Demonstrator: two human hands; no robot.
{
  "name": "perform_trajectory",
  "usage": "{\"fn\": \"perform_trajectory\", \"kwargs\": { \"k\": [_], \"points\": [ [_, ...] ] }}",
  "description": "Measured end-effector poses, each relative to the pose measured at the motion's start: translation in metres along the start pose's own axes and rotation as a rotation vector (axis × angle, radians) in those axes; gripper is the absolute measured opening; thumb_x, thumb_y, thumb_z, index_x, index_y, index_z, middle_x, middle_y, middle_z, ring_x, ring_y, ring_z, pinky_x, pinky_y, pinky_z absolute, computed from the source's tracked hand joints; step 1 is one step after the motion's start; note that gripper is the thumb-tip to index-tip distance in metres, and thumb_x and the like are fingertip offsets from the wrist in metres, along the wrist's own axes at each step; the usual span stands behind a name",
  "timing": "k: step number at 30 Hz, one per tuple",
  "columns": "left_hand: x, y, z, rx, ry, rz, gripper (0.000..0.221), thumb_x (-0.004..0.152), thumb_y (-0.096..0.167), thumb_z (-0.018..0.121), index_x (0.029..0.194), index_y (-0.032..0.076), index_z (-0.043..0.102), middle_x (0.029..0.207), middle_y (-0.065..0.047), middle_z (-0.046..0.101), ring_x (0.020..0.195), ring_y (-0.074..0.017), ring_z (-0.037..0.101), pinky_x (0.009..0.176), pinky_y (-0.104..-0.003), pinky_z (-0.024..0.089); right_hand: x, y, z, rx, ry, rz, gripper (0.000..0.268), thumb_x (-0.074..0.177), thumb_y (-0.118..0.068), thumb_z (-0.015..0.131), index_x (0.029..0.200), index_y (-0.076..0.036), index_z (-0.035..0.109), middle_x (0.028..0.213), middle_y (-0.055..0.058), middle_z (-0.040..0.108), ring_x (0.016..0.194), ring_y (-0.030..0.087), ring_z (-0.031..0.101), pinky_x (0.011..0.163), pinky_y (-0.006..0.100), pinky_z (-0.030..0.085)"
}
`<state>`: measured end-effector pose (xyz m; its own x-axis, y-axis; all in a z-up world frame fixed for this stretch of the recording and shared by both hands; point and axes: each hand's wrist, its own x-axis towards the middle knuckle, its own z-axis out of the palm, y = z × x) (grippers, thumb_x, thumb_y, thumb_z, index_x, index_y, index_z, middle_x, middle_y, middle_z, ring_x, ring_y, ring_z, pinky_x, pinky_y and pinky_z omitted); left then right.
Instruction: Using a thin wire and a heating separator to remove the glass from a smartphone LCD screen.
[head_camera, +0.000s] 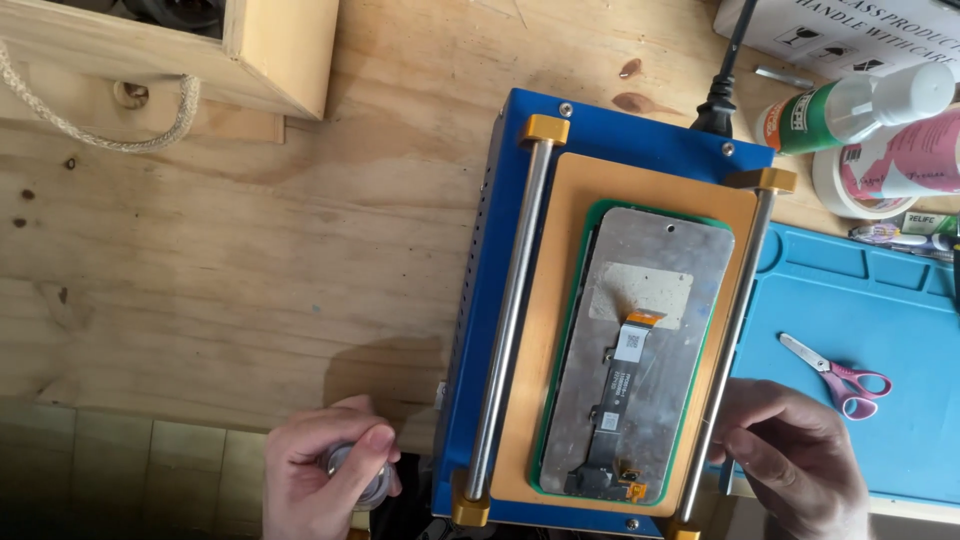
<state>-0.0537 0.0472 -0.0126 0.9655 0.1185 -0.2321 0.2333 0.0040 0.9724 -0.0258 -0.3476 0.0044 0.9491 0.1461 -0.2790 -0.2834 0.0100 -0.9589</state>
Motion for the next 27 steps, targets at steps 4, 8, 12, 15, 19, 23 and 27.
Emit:
{"fn": "perform_trajectory", "kwargs": {
  "k": [4,8,12,15,19,23,27],
  "points": [
    [0.001,0.001,0.001,-0.021,-0.002,-0.059,0.040,0.095,0.027,0.076,0.063,0.004,0.081,0.053,-0.006,0.071,0.049,-0.0142,0.061,0.035,-0.027,0.052,-0.004,0.009,-0.003,0.036,-0.008,0.006,0.016,0.098,-0.016,0.076,0.091,-0.002,0.077,0.078,0.009,0.074,0.069,0.020,0.067,0.063,0.031,0.052],
    [0.012,0.010,0.004,0.029,-0.036,0.002,0.042,0.098,0.023,0.071,0.060,0.006,0.076,0.050,-0.004,0.068,0.045,-0.0128,0.062,0.041,-0.025,0.051,-0.010,0.027,-0.009,0.175,-0.039,0.036,0.012,0.097,-0.011,0.075,0.089,-0.002,0.074,0.076,0.010,0.070,0.065,0.022,0.066,0.061,0.034,0.054],
    [0.020,0.013,0.008,0.011,-0.110,0.019,0.040,0.100,0.026,0.071,0.065,0.006,0.077,0.057,-0.006,0.072,0.044,-0.0131,0.067,0.038,-0.024,0.055,-0.029,0.048,-0.021,0.215,-0.028,0.076,0.014,0.096,-0.013,0.076,0.087,-0.003,0.074,0.074,0.010,0.069,0.062,0.020,0.065,0.060,0.031,0.052],
    [0.028,0.018,0.013,0.018,-0.155,0.076,0.038,0.101,0.024,0.069,0.068,0.007,0.077,0.059,-0.004,0.074,0.046,-0.0125,0.062,0.042,-0.025,0.052,-0.037,0.053,-0.021,0.225,-0.008,0.097,0.016,0.096,-0.013,0.076,0.084,-0.004,0.072,0.072,0.010,0.068,0.062,0.021,0.063,0.061,0.033,0.051],
    [0.035,0.027,0.019,0.047,-0.163,0.146,0.040,0.103,0.024,0.066,0.067,0.008,0.074,0.054,-0.001,0.072,0.050,-0.0108,0.053,0.049,-0.027,0.042,-0.047,0.062,-0.029,0.235,0.024,0.140,0.016,0.097,-0.013,0.076,0.085,-0.004,0.073,0.071,0.010,0.066,0.063,0.023,0.061,0.062,0.037,0.051],
    [0.026,0.022,0.022,0.021,-0.115,0.117,0.039,0.102,0.027,0.068,0.068,0.010,0.076,0.053,-0.001,0.074,0.050,-0.0093,0.053,0.050,-0.025,0.043,-0.043,0.065,-0.032,0.132,0.070,0.152,0.016,0.096,-0.015,0.077,0.082,-0.007,0.074,0.070,0.008,0.068,0.060,0.020,0.062,0.060,0.036,0.052],
    [0.019,0.018,0.018,0.025,-0.091,0.039,0.042,0.101,0.033,0.068,0.067,0.011,0.079,0.053,-0.002,0.076,0.051,-0.0102,0.059,0.047,-0.026,0.047,-0.026,0.056,-0.024,0.215,-0.051,0.026,0.012,0.100,-0.010,0.073,0.092,0.000,0.074,0.078,0.009,0.071,0.066,0.020,0.067,0.062,0.032,0.056]
  ]
}}
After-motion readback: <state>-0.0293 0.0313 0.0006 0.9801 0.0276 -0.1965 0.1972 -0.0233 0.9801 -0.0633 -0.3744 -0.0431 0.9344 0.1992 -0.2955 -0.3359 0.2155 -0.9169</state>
